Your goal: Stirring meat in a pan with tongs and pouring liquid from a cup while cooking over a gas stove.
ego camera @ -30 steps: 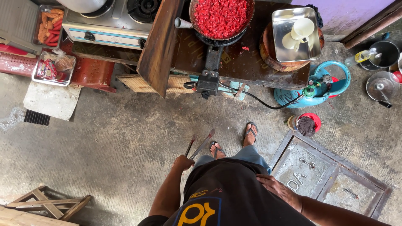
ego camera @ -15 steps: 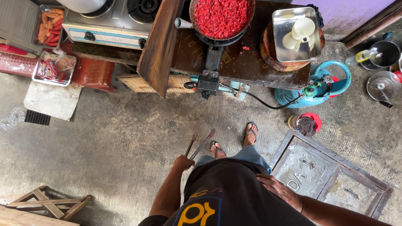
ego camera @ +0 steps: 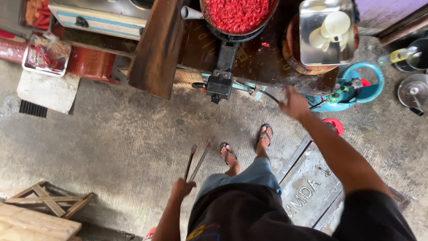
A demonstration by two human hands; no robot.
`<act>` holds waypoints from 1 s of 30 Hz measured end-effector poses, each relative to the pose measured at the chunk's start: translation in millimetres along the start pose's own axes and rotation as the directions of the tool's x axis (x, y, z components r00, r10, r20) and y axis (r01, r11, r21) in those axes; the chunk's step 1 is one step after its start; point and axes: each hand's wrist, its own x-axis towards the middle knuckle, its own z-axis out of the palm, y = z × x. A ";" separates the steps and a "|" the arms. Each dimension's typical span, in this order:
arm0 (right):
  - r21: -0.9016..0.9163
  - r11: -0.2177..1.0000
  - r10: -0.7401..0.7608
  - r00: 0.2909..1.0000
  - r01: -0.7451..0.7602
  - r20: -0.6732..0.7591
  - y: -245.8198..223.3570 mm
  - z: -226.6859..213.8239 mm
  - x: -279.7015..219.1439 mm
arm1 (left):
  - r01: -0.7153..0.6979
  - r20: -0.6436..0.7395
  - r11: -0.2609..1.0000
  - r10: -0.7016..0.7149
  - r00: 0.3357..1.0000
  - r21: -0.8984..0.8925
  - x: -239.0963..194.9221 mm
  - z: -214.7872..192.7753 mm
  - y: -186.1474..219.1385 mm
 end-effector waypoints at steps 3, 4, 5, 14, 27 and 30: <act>0.039 0.997 0.073 0.989 -0.068 -0.131 -20.6 -26.0 99.5 | 0.081 -0.071 0.996 -0.082 0.994 -0.021 -0.2 36.9 -45.4; -0.071 0.986 0.144 0.988 -0.148 -0.060 -24.6 -31.3 127.0 | 0.160 -0.056 0.986 -0.163 0.985 -0.047 -3.0 50.1 -59.9; -0.185 0.959 0.218 0.976 -0.213 0.007 -31.2 -32.9 152.2 | 0.244 -0.039 0.967 -0.247 0.968 -0.071 -9.5 63.5 -79.1; -0.111 0.978 0.192 0.972 -0.178 0.134 -29.9 -37.5 235.3 | 0.505 0.075 0.843 -0.500 0.863 -0.186 -65.1 112.8 -98.2; 0.554 0.821 -0.011 0.975 0.135 -0.220 79.6 143.7 -103.5 | 0.445 0.262 0.857 -0.381 0.887 -0.260 -107.8 88.2 -75.7; 0.201 0.862 0.389 0.862 -0.465 0.326 132.1 152.5 -185.4 | 0.495 0.279 0.770 -0.412 0.867 -0.403 -108.6 96.1 -93.1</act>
